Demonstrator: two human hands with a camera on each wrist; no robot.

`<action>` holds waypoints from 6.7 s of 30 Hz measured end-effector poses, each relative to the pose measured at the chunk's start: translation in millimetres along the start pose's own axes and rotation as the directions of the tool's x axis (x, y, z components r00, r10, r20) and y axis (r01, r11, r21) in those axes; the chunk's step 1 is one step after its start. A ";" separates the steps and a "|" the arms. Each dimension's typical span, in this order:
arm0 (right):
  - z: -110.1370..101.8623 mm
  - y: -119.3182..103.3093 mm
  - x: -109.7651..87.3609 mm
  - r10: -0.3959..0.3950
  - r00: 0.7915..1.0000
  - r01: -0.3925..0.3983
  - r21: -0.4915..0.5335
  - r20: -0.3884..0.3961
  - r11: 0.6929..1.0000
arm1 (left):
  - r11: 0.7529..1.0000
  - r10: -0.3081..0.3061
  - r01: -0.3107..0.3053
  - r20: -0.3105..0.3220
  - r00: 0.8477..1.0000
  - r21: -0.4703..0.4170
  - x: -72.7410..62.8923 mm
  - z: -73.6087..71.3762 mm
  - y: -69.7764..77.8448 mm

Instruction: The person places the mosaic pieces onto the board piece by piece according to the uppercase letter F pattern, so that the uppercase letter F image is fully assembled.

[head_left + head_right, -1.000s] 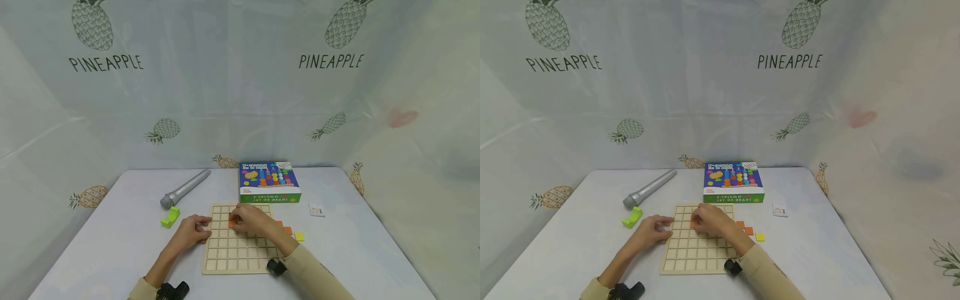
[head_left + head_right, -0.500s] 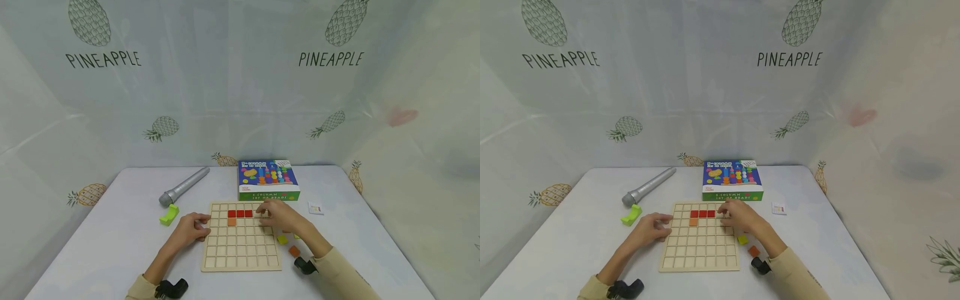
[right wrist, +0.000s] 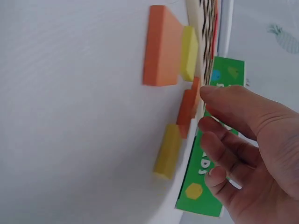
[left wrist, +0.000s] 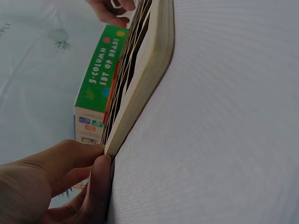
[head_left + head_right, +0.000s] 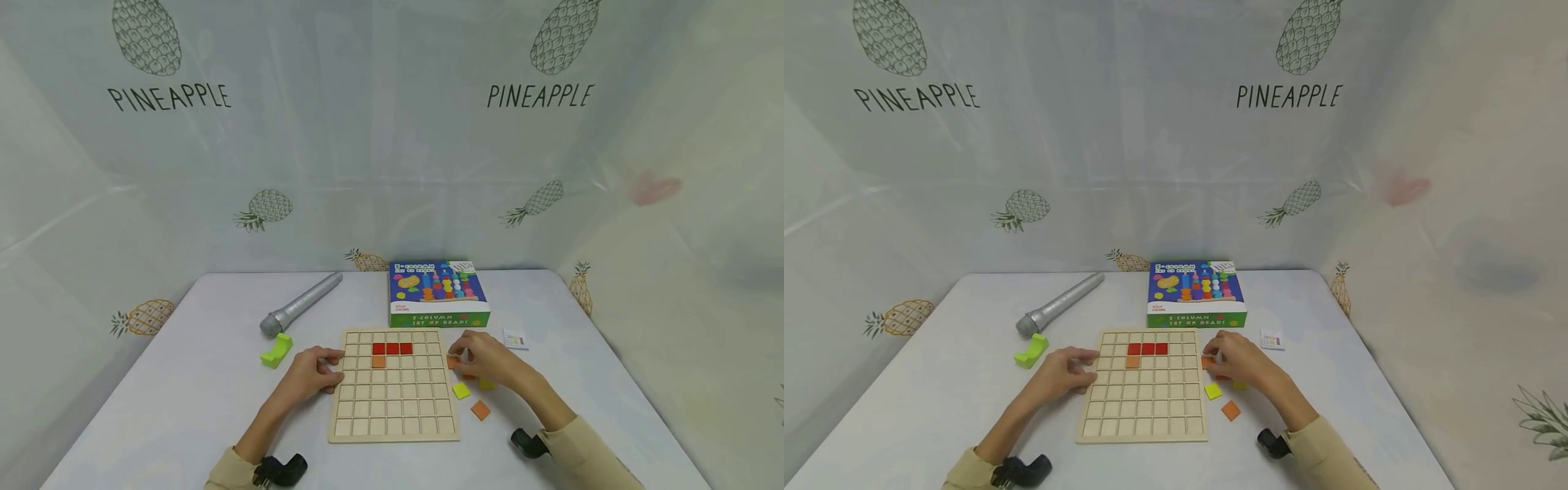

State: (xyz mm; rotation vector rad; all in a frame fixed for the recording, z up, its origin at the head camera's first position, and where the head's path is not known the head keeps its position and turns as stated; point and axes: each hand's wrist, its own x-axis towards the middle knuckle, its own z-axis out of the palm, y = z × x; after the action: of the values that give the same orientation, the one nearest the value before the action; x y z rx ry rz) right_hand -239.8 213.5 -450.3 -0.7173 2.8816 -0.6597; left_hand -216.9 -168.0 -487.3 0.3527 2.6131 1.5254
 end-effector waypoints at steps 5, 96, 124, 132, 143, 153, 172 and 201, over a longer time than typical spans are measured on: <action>2.9 4.0 -0.7 -0.007 1.000 0.007 -0.006 -0.006 1.000 | 1.000 0.001 -0.001 0.001 1.000 -0.007 -0.7 -0.2 0.0; 50.3 -98.1 58.2 -0.304 0.952 0.306 -0.062 0.046 0.950 | 1.000 0.025 -0.025 0.022 0.999 -0.012 2.0 -1.9 -2.5; 31.3 -75.1 42.6 -0.197 0.980 0.198 -0.028 0.037 0.980 | 1.000 0.013 -0.013 0.015 1.000 -0.027 2.7 -1.7 -5.6; 13.0 -37.2 16.7 -0.066 0.998 0.066 -0.023 -0.004 0.998 | 1.000 0.012 -0.012 0.012 1.000 -0.025 3.6 -1.5 -5.5; 2.3 -2.5 -7.9 -0.019 0.999 0.018 -0.051 -0.026 0.999 | 1.000 0.005 -0.005 0.012 1.000 -0.024 1.8 -2.2 -6.1; 0.8 7.3 -12.4 -0.115 0.993 0.114 -0.060 -0.005 0.992 | 1.000 -0.010 0.010 -0.011 1.000 -0.009 -7.7 -7.2 -7.0; -5.2 17.7 -19.1 -0.089 0.996 0.089 -0.035 0.000 0.995 | 1.000 0.023 -0.023 0.011 1.000 -0.020 1.7 -3.5 -0.7; 3.6 -7.5 -1.1 -0.101 0.995 0.102 -0.046 0.021 0.994 | 1.000 -0.018 0.018 0.015 1.000 -0.004 4.7 -1.2 -2.1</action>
State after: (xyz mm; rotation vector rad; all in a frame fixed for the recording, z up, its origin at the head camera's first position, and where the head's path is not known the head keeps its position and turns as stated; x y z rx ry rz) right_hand -235.0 206.6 -450.4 -0.8759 2.8685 -0.5956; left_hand -222.0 -168.8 -488.4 0.3379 2.5949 1.5164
